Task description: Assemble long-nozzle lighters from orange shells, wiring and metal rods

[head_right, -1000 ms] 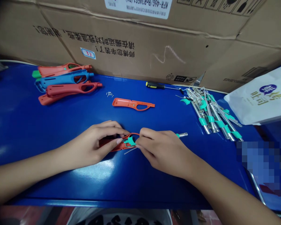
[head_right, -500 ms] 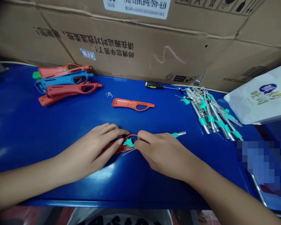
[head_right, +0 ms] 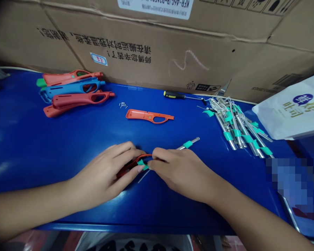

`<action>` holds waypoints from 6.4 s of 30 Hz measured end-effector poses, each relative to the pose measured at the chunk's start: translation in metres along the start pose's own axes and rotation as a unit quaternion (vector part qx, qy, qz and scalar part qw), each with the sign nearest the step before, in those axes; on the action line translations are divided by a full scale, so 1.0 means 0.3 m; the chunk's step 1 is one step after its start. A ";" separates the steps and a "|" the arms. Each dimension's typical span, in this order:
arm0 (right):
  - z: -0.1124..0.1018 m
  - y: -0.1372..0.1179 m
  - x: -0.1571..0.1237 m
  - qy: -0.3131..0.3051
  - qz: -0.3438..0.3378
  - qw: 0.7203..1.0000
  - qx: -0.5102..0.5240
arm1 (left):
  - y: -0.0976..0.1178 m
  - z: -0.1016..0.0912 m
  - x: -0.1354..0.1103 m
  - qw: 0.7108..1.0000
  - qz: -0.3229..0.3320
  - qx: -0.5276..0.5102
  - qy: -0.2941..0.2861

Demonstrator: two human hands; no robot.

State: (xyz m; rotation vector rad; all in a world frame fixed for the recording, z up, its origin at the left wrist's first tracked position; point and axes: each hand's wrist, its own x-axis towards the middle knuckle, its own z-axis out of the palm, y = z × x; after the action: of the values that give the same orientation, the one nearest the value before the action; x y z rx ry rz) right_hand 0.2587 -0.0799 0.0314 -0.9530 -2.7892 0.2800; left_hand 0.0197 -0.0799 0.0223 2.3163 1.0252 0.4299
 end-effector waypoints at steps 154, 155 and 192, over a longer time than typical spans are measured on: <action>-0.033 0.007 0.019 0.223 0.172 0.957 0.066 | -0.050 -0.019 0.059 0.956 -0.039 -0.262 0.128; -0.033 0.014 0.017 0.201 0.164 0.965 0.048 | -0.050 -0.020 0.058 0.960 -0.022 -0.244 0.136; -0.103 0.121 -0.038 0.010 0.108 0.989 0.103 | -0.099 -0.068 0.070 0.990 0.085 0.039 0.103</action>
State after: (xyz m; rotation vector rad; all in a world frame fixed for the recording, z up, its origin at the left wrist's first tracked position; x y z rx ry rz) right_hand 0.2960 -0.0550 0.0515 -1.1963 -2.5761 0.5741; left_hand 0.0065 -0.0405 0.0215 2.4803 0.9564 0.7228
